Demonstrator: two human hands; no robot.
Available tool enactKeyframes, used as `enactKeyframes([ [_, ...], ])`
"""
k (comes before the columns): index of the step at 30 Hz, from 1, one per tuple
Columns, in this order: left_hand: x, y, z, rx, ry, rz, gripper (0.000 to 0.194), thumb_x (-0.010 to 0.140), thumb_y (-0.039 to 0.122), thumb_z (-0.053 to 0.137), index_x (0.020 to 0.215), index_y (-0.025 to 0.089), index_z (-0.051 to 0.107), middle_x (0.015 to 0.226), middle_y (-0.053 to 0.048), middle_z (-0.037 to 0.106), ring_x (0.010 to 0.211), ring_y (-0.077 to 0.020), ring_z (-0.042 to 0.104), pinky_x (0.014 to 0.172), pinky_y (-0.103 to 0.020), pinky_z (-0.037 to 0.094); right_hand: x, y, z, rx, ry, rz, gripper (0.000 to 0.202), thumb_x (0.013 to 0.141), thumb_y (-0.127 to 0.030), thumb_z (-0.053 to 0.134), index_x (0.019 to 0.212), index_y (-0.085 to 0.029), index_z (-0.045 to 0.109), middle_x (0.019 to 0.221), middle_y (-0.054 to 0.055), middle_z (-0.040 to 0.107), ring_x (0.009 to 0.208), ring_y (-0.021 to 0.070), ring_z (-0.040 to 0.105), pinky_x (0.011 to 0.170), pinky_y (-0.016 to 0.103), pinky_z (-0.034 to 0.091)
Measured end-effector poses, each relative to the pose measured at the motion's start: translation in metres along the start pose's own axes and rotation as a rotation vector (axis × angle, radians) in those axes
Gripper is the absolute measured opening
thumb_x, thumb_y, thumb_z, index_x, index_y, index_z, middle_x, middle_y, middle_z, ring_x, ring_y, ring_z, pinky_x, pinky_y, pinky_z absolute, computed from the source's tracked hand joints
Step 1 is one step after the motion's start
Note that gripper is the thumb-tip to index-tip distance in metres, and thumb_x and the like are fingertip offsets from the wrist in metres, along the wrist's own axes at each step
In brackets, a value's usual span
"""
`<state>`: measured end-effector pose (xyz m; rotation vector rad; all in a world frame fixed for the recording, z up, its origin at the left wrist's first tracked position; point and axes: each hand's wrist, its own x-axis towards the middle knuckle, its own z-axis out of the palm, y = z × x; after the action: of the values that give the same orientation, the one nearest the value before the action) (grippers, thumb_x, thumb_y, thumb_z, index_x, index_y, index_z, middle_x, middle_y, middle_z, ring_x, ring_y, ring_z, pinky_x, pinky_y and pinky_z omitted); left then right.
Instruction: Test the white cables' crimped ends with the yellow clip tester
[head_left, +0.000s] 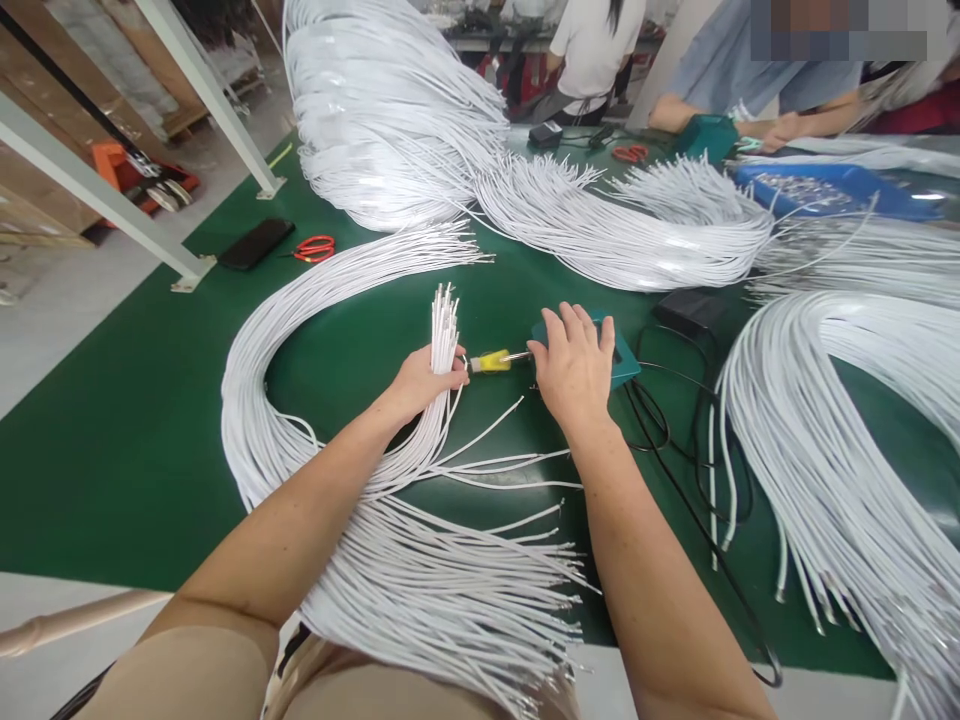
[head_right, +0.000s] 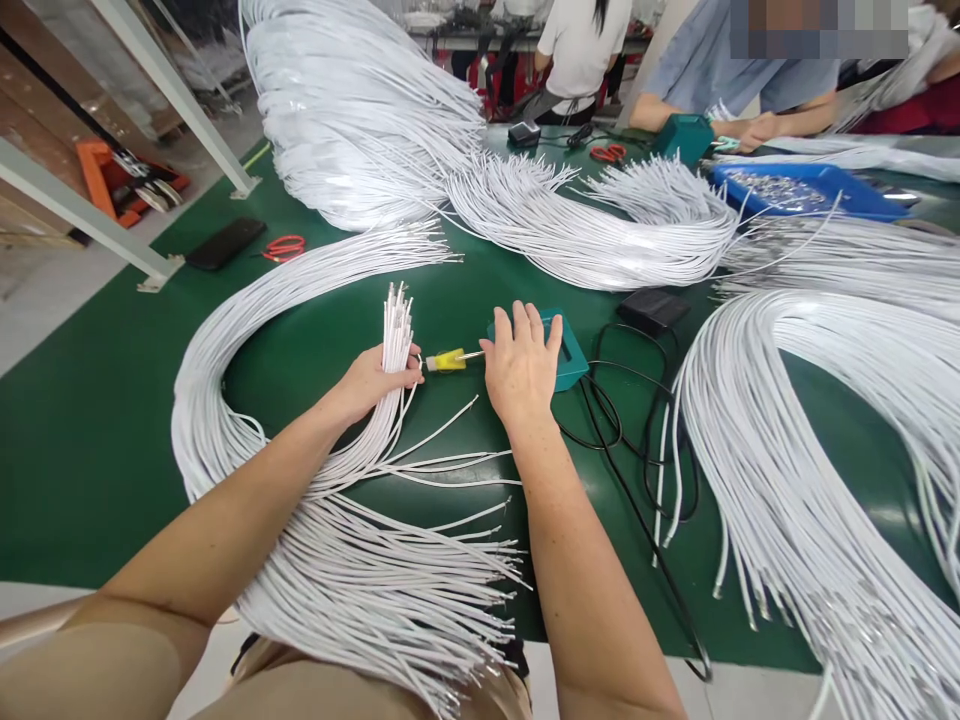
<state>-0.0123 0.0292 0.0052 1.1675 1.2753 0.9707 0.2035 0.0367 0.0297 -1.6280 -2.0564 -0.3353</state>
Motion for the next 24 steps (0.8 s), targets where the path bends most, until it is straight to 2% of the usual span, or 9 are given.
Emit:
enactKeyframes([
  [5, -0.008, 0.010, -0.001, -0.114, -0.038, 0.063, 0.043, 0.062, 0.025, 0.076, 0.102, 0.016, 0.060, 0.097, -0.005, 0.067, 0.079, -0.0163, 0.063, 0.072, -0.029, 0.048, -0.009, -0.024, -0.014, 0.415, -0.012, -0.233, 0.027, 0.094, -0.026, 0.042, 0.109, -0.017, 0.062, 0.111, 0.010, 0.065, 0.102, 0.0211, 0.056, 0.094, 0.037, 0.043],
  [9, -0.011, 0.013, -0.001, -0.236, -0.061, 0.079, 0.050, 0.060, 0.024, 0.079, 0.104, 0.015, 0.058, 0.091, -0.004, 0.067, 0.085, -0.0175, 0.064, 0.083, -0.033, 0.048, -0.018, -0.057, -0.018, 0.485, -0.180, -0.574, 0.025, 0.092, -0.021, 0.043, 0.086, -0.016, 0.066, 0.091, 0.008, 0.067, 0.090, 0.0189, 0.056, 0.094, 0.035, 0.044],
  [11, -0.011, 0.013, -0.002, -0.243, -0.069, 0.069, 0.050, 0.059, 0.024, 0.081, 0.103, 0.015, 0.059, 0.091, -0.004, 0.068, 0.087, -0.0177, 0.064, 0.087, -0.034, 0.047, -0.021, -0.068, -0.018, 0.409, -0.246, -0.640, 0.024, 0.090, -0.017, 0.043, 0.082, -0.014, 0.066, 0.090, 0.011, 0.067, 0.095, 0.0218, 0.056, 0.097, 0.039, 0.041],
  [13, -0.010, 0.013, -0.005, -0.221, -0.059, 0.052, 0.046, 0.059, 0.026, 0.081, 0.099, 0.015, 0.062, 0.094, -0.005, 0.068, 0.087, -0.0173, 0.063, 0.086, -0.033, 0.046, -0.024, -0.073, -0.017, 0.406, -0.391, -0.550, 0.022, 0.088, -0.018, 0.047, 0.080, -0.013, 0.067, 0.087, 0.013, 0.068, 0.096, 0.0249, 0.057, 0.093, 0.041, 0.043],
  [15, -0.010, 0.012, -0.006, -0.176, -0.030, 0.018, 0.042, 0.060, 0.029, 0.081, 0.097, 0.015, 0.066, 0.092, -0.005, 0.068, 0.083, -0.0159, 0.062, 0.081, -0.030, 0.046, -0.024, -0.072, -0.016, 0.456, -0.580, -0.369, 0.019, 0.084, -0.021, 0.054, 0.072, -0.014, 0.067, 0.076, 0.013, 0.068, 0.082, 0.0256, 0.061, 0.079, 0.040, 0.047],
  [18, -0.011, 0.012, -0.006, -0.145, -0.023, -0.038, 0.044, 0.062, 0.033, 0.079, 0.101, 0.015, 0.069, 0.085, -0.003, 0.068, 0.073, -0.0135, 0.059, 0.074, -0.027, 0.046, -0.020, -0.062, -0.016, 0.570, -0.755, -0.151, 0.019, 0.080, -0.021, 0.057, 0.063, -0.017, 0.063, 0.060, 0.007, 0.064, 0.055, 0.0183, 0.060, 0.056, 0.031, 0.048],
  [20, -0.012, 0.012, -0.003, -0.162, -0.057, -0.043, 0.046, 0.062, 0.033, 0.080, 0.103, 0.015, 0.069, 0.086, -0.004, 0.069, 0.074, -0.0139, 0.060, 0.075, -0.028, 0.045, -0.014, -0.055, -0.017, 0.762, -0.735, 0.074, 0.022, 0.083, -0.021, 0.051, 0.064, -0.018, 0.061, 0.059, 0.002, 0.063, 0.046, 0.0128, 0.058, 0.047, 0.025, 0.046],
  [22, -0.014, 0.012, 0.001, -0.150, -0.072, -0.019, 0.046, 0.059, 0.032, 0.082, 0.100, 0.014, 0.070, 0.088, -0.004, 0.070, 0.077, -0.0152, 0.061, 0.078, -0.029, 0.045, -0.007, -0.050, -0.018, 0.988, -0.597, 0.355, 0.019, 0.085, -0.026, 0.048, 0.073, -0.019, 0.060, 0.062, 0.000, 0.062, 0.043, 0.0098, 0.056, 0.043, 0.022, 0.046],
  [24, -0.016, 0.013, 0.004, -0.094, -0.076, 0.012, 0.043, 0.058, 0.031, 0.082, 0.095, 0.013, 0.070, 0.088, -0.005, 0.070, 0.079, -0.0162, 0.061, 0.079, -0.030, 0.045, -0.001, -0.048, -0.017, 1.156, -0.440, 0.513, 0.015, 0.082, -0.032, 0.053, 0.085, -0.020, 0.061, 0.065, -0.002, 0.061, 0.044, 0.0091, 0.055, 0.041, 0.022, 0.047],
])
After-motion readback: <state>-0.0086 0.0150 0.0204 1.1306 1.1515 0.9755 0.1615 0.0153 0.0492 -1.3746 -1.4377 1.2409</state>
